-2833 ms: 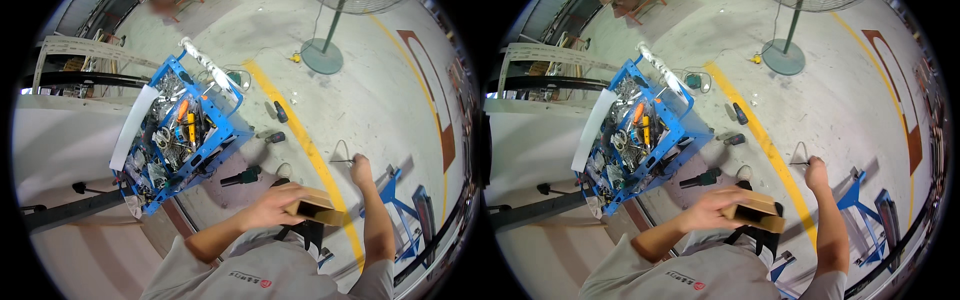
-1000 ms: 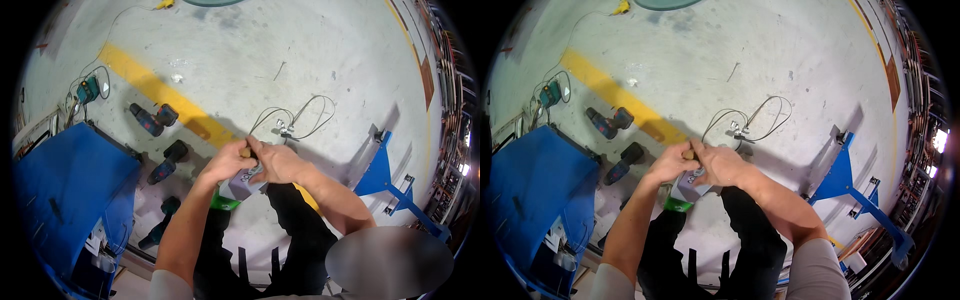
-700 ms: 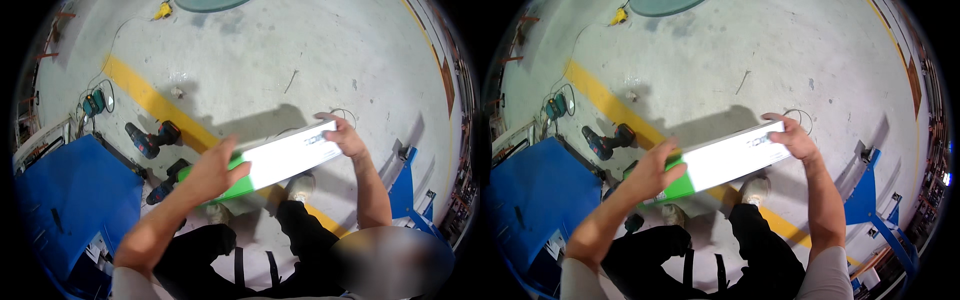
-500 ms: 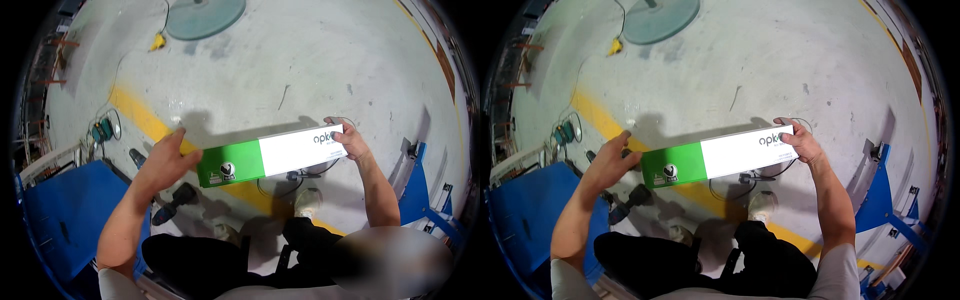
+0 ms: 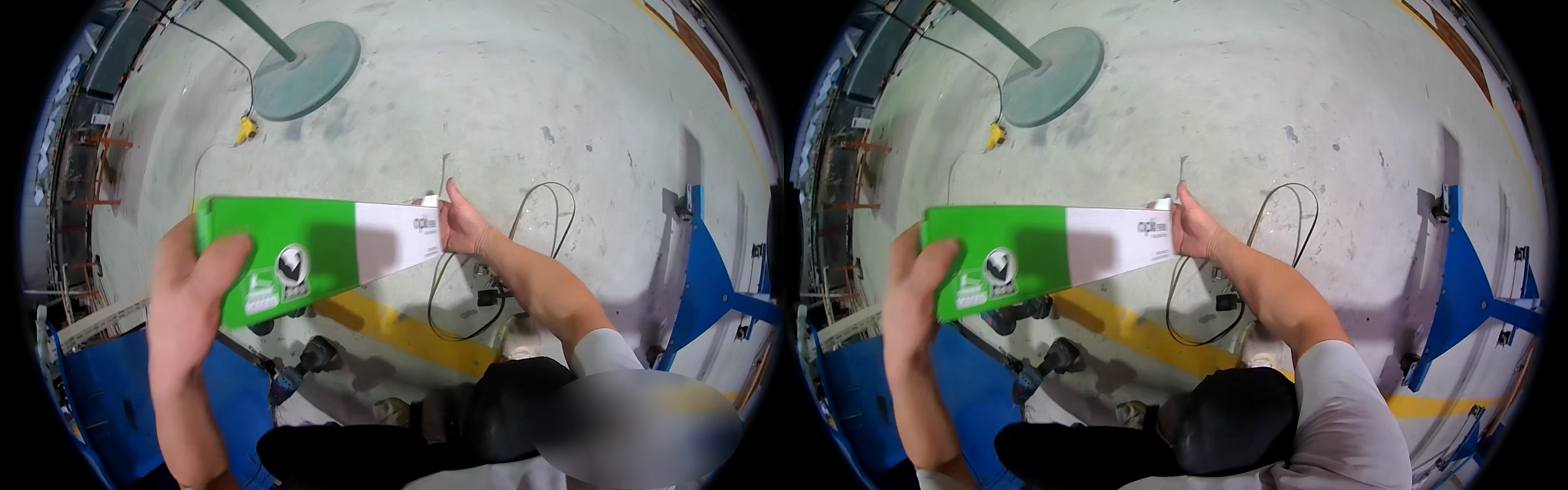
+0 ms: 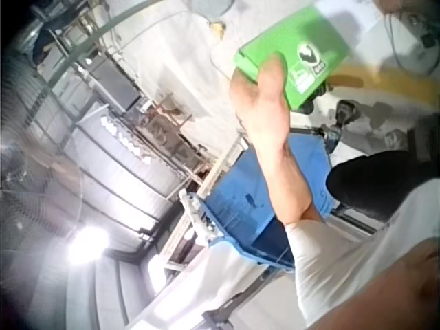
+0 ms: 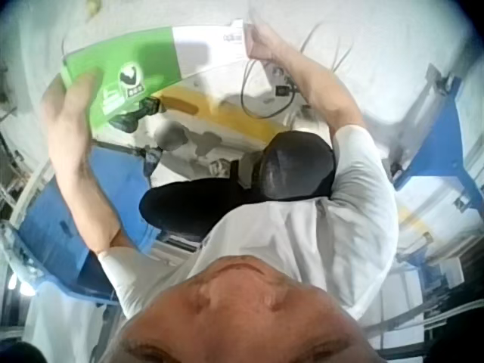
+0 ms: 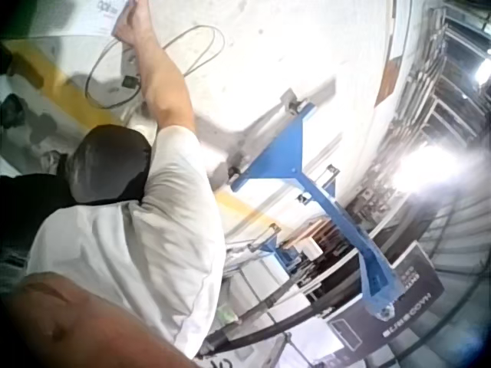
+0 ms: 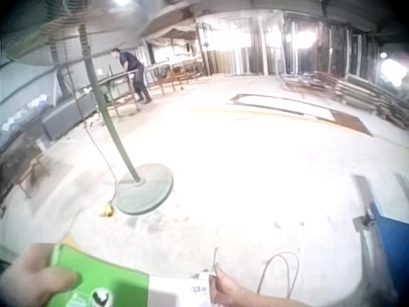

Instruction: The person assists in moving a wooden door, measures a black metal rail with a tape measure, unboxes hardware components from a green and white box, cuts a strip of white foam with scissors, and wipes the metal rail with a white cloth.

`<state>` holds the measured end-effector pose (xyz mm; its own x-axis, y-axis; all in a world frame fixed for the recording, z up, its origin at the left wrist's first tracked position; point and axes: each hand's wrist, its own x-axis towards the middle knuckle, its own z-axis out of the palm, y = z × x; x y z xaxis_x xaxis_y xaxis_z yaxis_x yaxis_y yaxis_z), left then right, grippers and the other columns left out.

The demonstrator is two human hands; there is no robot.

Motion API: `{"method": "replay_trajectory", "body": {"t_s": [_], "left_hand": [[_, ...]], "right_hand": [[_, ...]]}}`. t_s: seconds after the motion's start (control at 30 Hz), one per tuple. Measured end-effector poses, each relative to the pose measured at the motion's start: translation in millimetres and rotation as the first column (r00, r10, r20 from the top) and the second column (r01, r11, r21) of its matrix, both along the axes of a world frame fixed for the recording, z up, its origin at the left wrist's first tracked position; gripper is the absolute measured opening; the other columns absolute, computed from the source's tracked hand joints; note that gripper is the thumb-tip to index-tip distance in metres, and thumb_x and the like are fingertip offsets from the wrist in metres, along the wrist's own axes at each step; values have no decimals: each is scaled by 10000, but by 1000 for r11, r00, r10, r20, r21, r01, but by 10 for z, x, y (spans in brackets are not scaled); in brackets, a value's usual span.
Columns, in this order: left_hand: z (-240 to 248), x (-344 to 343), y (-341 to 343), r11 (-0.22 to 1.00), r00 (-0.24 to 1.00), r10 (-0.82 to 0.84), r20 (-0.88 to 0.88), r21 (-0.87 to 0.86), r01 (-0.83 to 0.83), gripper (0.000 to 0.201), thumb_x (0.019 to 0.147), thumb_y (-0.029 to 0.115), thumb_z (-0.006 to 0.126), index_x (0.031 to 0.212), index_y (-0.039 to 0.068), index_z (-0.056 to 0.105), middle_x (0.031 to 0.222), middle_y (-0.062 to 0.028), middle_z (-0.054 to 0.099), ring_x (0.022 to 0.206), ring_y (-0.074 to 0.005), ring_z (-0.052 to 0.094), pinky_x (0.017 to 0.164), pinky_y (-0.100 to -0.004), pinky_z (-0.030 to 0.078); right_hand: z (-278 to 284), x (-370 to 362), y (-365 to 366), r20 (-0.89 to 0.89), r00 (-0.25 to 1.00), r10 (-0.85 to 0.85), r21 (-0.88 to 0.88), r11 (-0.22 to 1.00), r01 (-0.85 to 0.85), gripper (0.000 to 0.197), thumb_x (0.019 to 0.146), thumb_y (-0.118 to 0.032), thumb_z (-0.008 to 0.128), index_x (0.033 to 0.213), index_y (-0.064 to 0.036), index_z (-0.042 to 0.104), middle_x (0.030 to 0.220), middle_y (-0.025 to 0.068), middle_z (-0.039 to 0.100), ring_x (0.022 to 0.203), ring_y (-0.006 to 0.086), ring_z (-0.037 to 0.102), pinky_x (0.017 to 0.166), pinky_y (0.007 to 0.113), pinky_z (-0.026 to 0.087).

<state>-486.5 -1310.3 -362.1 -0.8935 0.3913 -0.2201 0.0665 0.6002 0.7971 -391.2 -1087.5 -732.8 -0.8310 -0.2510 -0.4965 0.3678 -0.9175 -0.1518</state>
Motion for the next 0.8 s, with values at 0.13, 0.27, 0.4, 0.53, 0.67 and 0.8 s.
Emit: {"method": "replay_trajectory", "body": {"t_s": [0.13, 0.27, 0.4, 0.53, 0.67, 0.8], "left_hand": [[40, -142, 7, 999, 1000, 10, 6, -30, -10, 491, 873, 236, 687, 1195, -115, 569, 1012, -129, 661, 935, -159, 619, 865, -286, 486], [152, -391, -316, 1000, 996, 6, 94, -16, -4, 556, 890, 282, 681, 1283, -74, 514, 1094, -171, 642, 970, -223, 647, 862, -330, 523], [-113, -438, -606, 992, 988, 127, 86, -24, -126, 486, 903, 281, 659, 1231, -61, 549, 1040, -132, 642, 906, -194, 638, 793, -308, 520], [-72, -258, -401, 996, 996, 85, -2, -7, -85, 471, 882, 273, 658, 1150, -108, 594, 982, -143, 679, 852, -178, 668, 769, -279, 529], [21, -169, -294, 990, 992, -106, -68, -102, 98, 483, 842, 299, 712, 1120, -86, 625, 966, -128, 690, 824, -168, 664, 762, -277, 522], [88, -140, -69, 962, 887, -256, -384, -191, 195, 685, 739, 356, 839, 1240, -56, 620, 1027, -141, 703, 931, -200, 671, 876, -308, 527]], "right_hand": [[-204, -67, 26, 86, 996, -13, 47, 999, 9, 688, 1002, -646, 346, 1322, -70, 543, 1266, 134, 632, 1212, 292, 596, 1034, 548, 461], [-370, -33, 188, -64, 998, 4, 275, 961, 13, 354, 1014, -328, 558, 1221, -42, 568, 1111, 151, 673, 981, 293, 693, 793, 430, 607], [-479, -114, 431, -32, 988, 150, 520, 847, -112, 185, 960, -88, 605, 1113, 16, 608, 1053, 149, 686, 902, 252, 706, 675, 359, 603], [-261, -86, 581, 125, 975, 182, 992, -38, -120, 472, 854, -238, 723, 1174, 83, 589, 1080, 256, 674, 1049, 389, 655, 882, 502, 534], [639, 9, 347, 241, 960, 140, 673, -737, -61, 818, 821, -366, 749, 1419, 79, 411, 1377, 279, 535, 1268, 384, 534, 1070, 423, 431], [1488, -206, 38, -450, 692, 564, 879, 144, 454, 786, 781, -376, 791, 1380, 21, 473, 1351, 237, 556, 1226, 379, 553, 1027, 418, 457]]}}
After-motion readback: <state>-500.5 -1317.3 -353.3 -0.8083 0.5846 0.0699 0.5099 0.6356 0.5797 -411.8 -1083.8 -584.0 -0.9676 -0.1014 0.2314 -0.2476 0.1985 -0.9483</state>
